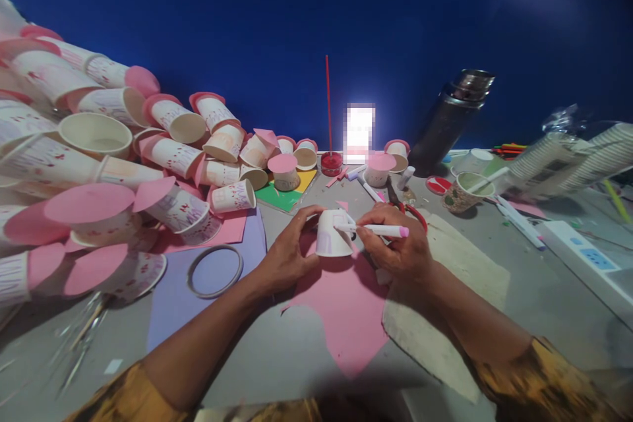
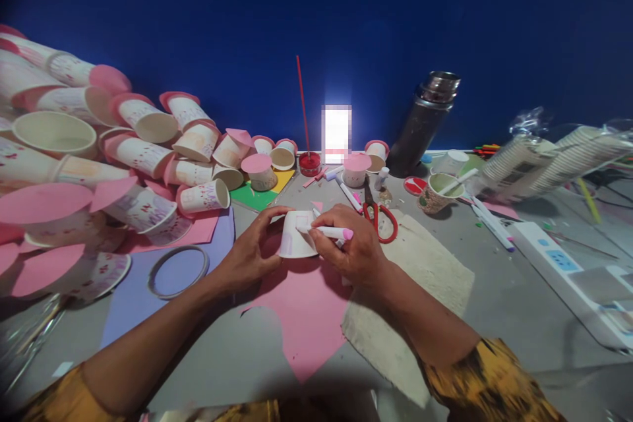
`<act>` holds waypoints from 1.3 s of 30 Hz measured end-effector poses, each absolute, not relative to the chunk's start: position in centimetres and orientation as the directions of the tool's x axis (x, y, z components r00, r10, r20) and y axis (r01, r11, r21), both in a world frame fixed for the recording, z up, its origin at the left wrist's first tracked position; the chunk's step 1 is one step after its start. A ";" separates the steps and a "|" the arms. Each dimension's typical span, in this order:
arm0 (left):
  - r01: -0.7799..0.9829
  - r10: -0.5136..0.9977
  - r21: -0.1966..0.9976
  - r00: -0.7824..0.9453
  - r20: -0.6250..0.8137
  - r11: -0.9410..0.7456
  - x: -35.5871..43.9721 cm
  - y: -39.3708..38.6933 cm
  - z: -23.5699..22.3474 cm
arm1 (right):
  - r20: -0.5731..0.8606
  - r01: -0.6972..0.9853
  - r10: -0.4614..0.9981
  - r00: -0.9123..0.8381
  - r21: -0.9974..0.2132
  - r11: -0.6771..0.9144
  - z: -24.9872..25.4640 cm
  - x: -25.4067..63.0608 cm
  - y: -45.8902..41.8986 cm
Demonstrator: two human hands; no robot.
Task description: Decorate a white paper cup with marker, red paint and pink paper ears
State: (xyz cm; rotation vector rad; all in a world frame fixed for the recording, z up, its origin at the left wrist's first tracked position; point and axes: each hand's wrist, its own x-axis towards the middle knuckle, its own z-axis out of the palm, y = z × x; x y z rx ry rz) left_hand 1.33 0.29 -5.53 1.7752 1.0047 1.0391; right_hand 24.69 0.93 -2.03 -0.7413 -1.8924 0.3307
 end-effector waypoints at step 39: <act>0.205 0.920 0.935 0.329 0.214 -0.291 1.7 -0.3 -4.9 | 0.706 0.409 0.696 -0.132 -0.601 0.687 -2.5 25.1 1.3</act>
